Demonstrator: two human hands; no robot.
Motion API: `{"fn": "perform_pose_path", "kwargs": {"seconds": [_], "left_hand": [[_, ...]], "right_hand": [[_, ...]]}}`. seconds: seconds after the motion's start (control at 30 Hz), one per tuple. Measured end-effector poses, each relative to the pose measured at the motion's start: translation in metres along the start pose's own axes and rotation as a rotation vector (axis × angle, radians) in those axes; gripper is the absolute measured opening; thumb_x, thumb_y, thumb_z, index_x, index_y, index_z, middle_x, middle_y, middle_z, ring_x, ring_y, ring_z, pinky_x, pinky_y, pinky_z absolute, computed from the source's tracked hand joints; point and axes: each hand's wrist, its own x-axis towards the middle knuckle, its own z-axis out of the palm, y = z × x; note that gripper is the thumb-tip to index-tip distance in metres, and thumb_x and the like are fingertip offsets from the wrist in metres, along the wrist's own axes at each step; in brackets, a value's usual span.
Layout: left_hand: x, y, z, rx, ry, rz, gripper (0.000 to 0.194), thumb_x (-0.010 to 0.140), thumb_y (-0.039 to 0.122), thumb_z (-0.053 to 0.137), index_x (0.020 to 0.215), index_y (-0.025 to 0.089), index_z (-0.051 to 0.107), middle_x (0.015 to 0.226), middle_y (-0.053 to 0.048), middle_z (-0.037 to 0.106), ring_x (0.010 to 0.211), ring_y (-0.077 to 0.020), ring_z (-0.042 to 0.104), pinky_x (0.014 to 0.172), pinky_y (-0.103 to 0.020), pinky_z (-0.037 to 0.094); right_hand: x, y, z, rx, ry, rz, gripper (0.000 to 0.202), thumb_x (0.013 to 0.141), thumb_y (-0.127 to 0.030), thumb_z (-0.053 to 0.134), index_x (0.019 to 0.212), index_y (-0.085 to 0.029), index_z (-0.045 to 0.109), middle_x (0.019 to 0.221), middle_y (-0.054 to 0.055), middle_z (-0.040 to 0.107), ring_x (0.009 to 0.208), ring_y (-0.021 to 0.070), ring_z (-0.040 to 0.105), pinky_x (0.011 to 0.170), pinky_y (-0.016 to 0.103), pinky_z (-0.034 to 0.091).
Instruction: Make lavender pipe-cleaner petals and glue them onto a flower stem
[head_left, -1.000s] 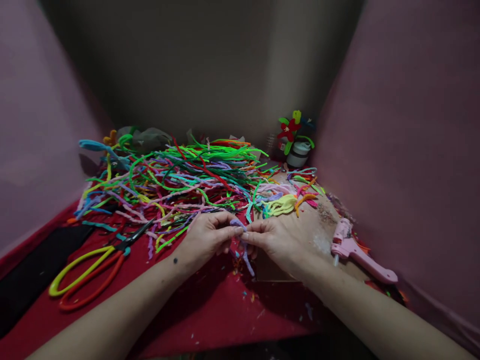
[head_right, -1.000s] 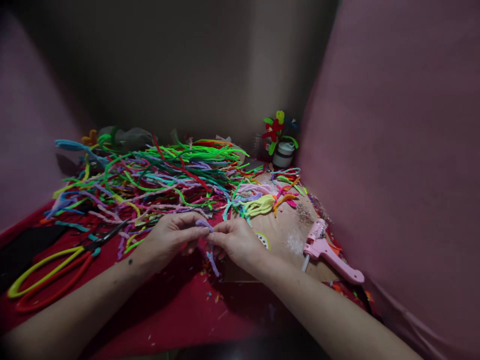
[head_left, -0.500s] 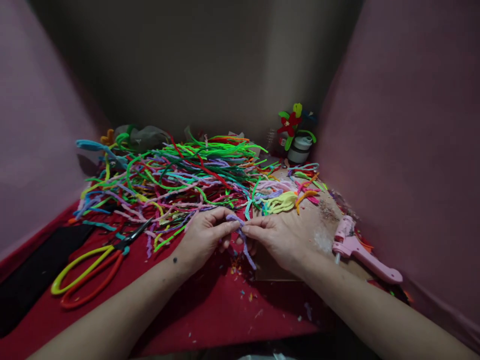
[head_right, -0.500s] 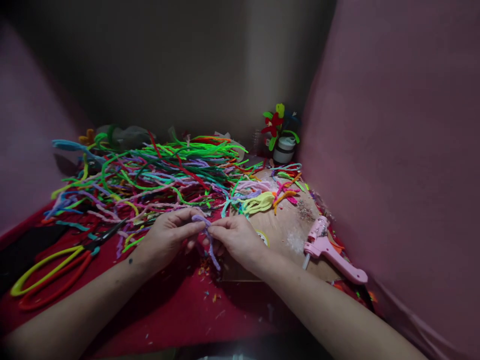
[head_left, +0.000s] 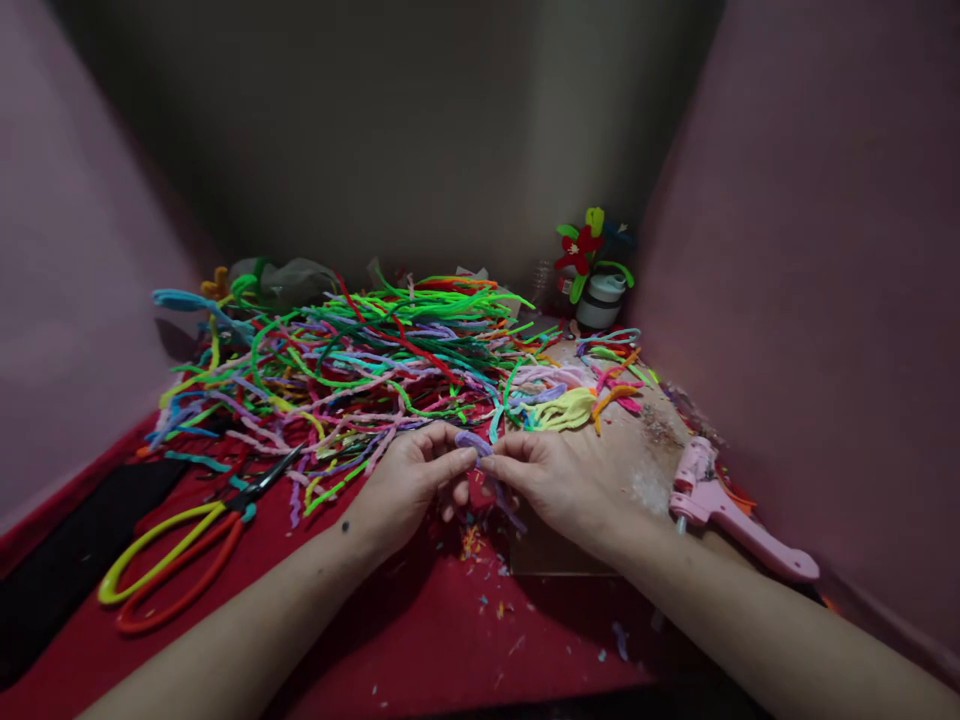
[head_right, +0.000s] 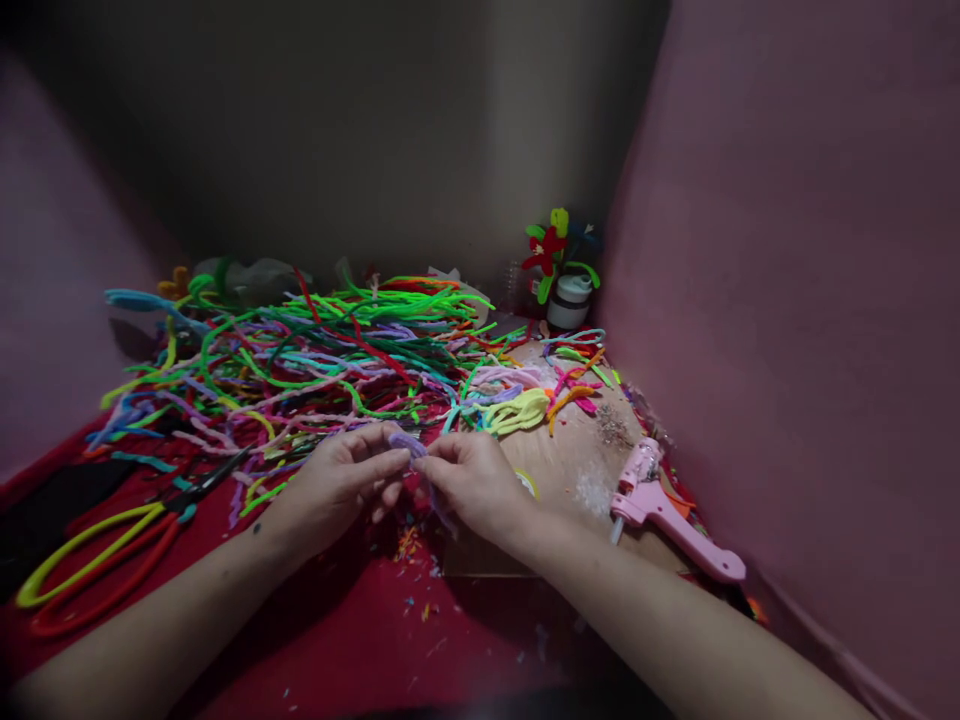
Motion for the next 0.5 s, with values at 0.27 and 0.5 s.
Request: {"fn": "perform_pose_path", "kwargs": {"seconds": [0.27, 0.5], "left_hand": [[-0.002, 0.005, 0.010, -0.064, 0.037, -0.043, 0.014, 0.069, 0.016, 0.062, 0.079, 0.014, 0.052, 0.052, 0.004, 0.057, 0.041, -0.0065, 0.047, 0.039, -0.017, 0.037], [-0.005, 0.003, 0.011, 0.035, 0.047, -0.040, 0.011, 0.069, 0.013, 0.056, 0.077, 0.016, 0.051, 0.053, 0.004, 0.058, 0.040, -0.0062, 0.046, 0.040, -0.018, 0.034]], "right_hand": [[-0.003, 0.008, 0.001, -0.243, 0.098, -0.133, 0.016, 0.078, -0.017, 0.056, 0.068, -0.013, 0.068, 0.059, 0.000, 0.061, 0.052, 0.0072, 0.047, 0.051, 0.019, 0.035], [-0.005, 0.014, 0.002, -0.218, 0.101, -0.146, 0.015, 0.076, -0.017, 0.054, 0.068, -0.015, 0.067, 0.063, 0.001, 0.064, 0.054, 0.0085, 0.051, 0.051, 0.020, 0.037]]}}
